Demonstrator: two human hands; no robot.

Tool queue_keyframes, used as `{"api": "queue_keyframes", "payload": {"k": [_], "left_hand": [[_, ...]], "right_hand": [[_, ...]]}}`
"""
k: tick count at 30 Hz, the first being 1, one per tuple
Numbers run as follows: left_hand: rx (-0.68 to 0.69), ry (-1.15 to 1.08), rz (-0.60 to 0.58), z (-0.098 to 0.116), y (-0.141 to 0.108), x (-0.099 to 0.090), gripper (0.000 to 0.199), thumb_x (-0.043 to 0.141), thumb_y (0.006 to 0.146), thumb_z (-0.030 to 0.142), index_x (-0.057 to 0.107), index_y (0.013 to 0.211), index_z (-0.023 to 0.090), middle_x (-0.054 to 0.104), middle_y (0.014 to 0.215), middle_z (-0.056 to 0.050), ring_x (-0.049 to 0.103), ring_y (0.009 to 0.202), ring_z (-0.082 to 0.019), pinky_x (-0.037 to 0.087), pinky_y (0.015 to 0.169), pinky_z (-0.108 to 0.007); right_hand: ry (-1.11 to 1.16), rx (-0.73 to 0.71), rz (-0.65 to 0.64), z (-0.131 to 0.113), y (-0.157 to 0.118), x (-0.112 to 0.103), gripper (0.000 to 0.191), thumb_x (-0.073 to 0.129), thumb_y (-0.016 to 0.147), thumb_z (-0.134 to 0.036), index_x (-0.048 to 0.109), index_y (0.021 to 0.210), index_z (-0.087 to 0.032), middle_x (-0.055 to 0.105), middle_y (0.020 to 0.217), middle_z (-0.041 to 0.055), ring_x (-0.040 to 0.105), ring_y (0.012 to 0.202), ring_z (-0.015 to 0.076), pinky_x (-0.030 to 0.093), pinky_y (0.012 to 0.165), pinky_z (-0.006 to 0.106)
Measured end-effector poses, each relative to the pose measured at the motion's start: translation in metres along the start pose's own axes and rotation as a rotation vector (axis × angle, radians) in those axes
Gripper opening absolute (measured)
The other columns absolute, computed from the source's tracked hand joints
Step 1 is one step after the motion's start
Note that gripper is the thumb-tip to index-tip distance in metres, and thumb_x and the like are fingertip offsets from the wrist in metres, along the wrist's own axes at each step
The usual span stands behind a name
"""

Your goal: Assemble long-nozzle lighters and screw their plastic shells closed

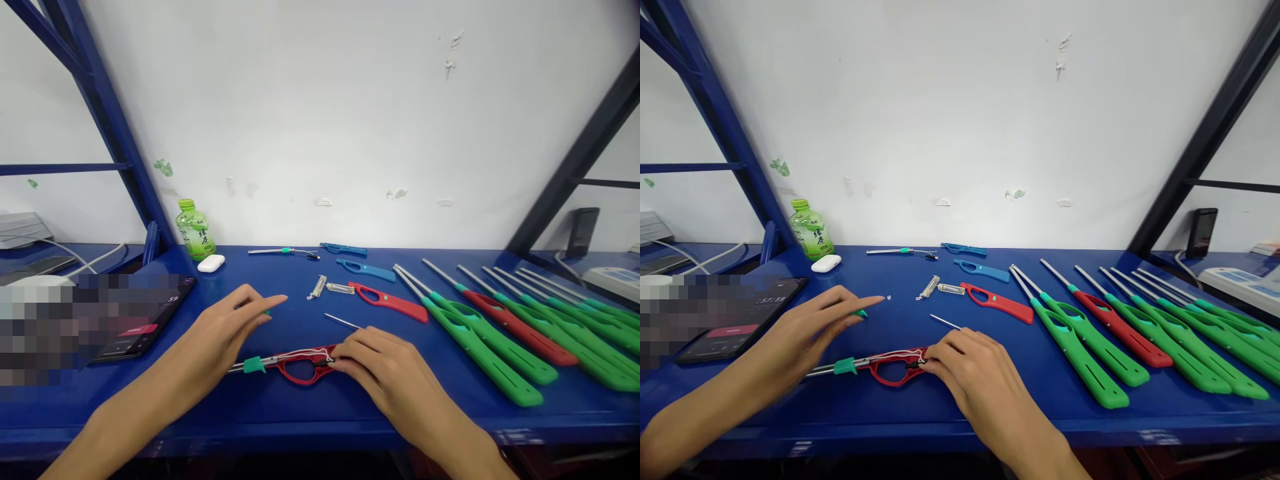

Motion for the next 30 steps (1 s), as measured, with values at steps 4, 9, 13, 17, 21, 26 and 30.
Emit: {"api": "queue_keyframes", "payload": {"k": [4, 9, 13, 17, 21, 26, 30], "left_hand": [[-0.069, -0.032, 0.122, 0.004, -0.001, -0.007, 0.039, 0.054, 0.106, 0.058, 0.075, 0.115, 0.027, 0.079, 0.094, -0.001, 0.073, 0.077, -0.018, 0.056, 0.071, -0.026], [-0.038, -0.063, 0.163, 0.007, -0.001, -0.012, 0.037, 0.056, 0.105, 0.054, 0.079, 0.099, 0.026, 0.082, 0.096, 0.000, 0.078, 0.082, -0.018, 0.058, 0.072, -0.024], [0.022, -0.092, 0.167, 0.016, -0.010, -0.009, 0.035, 0.046, 0.109, 0.029, 0.080, 0.117, 0.027, 0.081, 0.109, 0.000, 0.076, 0.074, -0.010, 0.058, 0.069, -0.017], [0.060, -0.072, 0.196, 0.031, -0.019, -0.003, 0.033, 0.047, 0.108, 0.023, 0.076, 0.123, 0.029, 0.082, 0.110, 0.002, 0.079, 0.081, -0.012, 0.060, 0.075, -0.018], [0.092, -0.046, 0.213, 0.047, -0.021, 0.002, 0.018, 0.057, 0.109, 0.032, 0.075, 0.112, 0.028, 0.081, 0.094, 0.005, 0.076, 0.079, -0.011, 0.058, 0.071, -0.017], [0.267, 0.029, 0.259, 0.063, -0.025, 0.009, 0.028, 0.049, 0.111, 0.022, 0.074, 0.099, 0.028, 0.075, 0.092, 0.003, 0.063, 0.080, -0.013, 0.054, 0.071, -0.020], [0.317, 0.126, 0.244, 0.060, -0.030, 0.017, 0.038, 0.045, 0.103, 0.001, 0.073, 0.109, 0.027, 0.072, 0.095, 0.000, 0.059, 0.081, -0.015, 0.053, 0.070, -0.021]], "right_hand": [[0.010, -0.008, -0.005, -0.001, 0.000, 0.000, 0.024, 0.052, 0.112, -0.032, 0.074, 0.109, -0.024, 0.078, 0.105, 0.0019, 0.071, 0.092, 0.0213, 0.054, 0.085, 0.035], [0.022, 0.010, -0.015, 0.001, 0.000, 0.000, 0.018, 0.056, 0.110, -0.028, 0.074, 0.109, -0.024, 0.077, 0.105, 0.0009, 0.070, 0.091, 0.0211, 0.053, 0.083, 0.035], [0.032, 0.012, -0.021, 0.001, 0.000, 0.000, 0.016, 0.058, 0.110, -0.026, 0.073, 0.109, -0.023, 0.077, 0.105, 0.0005, 0.070, 0.092, 0.0209, 0.053, 0.085, 0.036], [0.037, 0.020, -0.020, 0.001, 0.001, -0.001, 0.016, 0.058, 0.109, -0.025, 0.074, 0.108, -0.023, 0.077, 0.106, 0.0003, 0.070, 0.093, 0.0203, 0.053, 0.085, 0.035], [0.045, 0.014, -0.025, 0.001, 0.000, 0.000, 0.016, 0.057, 0.110, -0.026, 0.073, 0.110, -0.024, 0.077, 0.106, 0.0006, 0.069, 0.093, 0.0202, 0.052, 0.084, 0.033], [0.058, 0.022, -0.033, 0.004, 0.000, 0.001, 0.016, 0.056, 0.111, -0.027, 0.072, 0.110, -0.025, 0.076, 0.105, -0.0005, 0.068, 0.092, 0.0199, 0.051, 0.085, 0.034], [0.062, 0.025, -0.026, 0.004, -0.001, 0.001, 0.015, 0.057, 0.110, -0.026, 0.072, 0.109, -0.025, 0.076, 0.105, -0.0010, 0.068, 0.091, 0.0197, 0.051, 0.084, 0.034]]}}
Point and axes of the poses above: each hand's wrist, its own y-axis towards the middle knuckle, its own x-axis out of the palm, z = x × y, the point moved 9 cm from there along y, towards the middle knuckle
